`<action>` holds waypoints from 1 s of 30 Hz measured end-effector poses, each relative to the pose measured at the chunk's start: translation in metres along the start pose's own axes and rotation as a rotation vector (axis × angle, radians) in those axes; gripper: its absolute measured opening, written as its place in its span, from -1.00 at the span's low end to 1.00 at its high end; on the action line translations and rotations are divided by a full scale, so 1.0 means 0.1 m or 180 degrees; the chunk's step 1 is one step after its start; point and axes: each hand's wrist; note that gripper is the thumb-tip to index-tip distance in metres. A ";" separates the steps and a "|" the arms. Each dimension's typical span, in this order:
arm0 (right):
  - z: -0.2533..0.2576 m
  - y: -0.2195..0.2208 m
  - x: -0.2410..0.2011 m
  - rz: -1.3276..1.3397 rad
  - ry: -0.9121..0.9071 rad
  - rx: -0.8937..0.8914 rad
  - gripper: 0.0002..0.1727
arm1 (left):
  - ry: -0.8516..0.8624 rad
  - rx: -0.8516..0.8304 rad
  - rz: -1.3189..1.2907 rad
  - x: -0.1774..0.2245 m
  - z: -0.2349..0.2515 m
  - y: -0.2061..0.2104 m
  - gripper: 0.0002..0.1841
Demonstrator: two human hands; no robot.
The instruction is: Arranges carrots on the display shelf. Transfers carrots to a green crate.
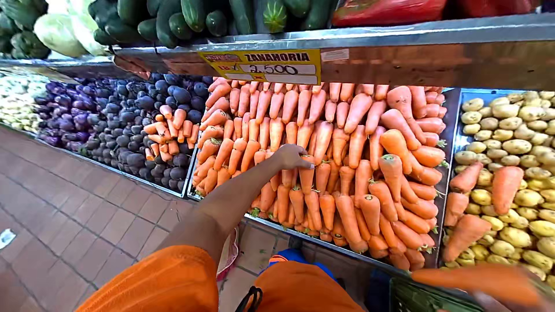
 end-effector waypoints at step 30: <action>1.81 2.93 0.66 -0.1831 0.0523 -0.0559 -0.04 | 0.1301 -0.0176 -0.0065 -0.32 0.31 -0.11 -0.47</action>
Point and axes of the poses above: each hand's wrist, its own z-axis towards the middle knuckle, its own y-axis out of the palm, x = y × z, and after that the axes turned 1 degree about -y, right-handed
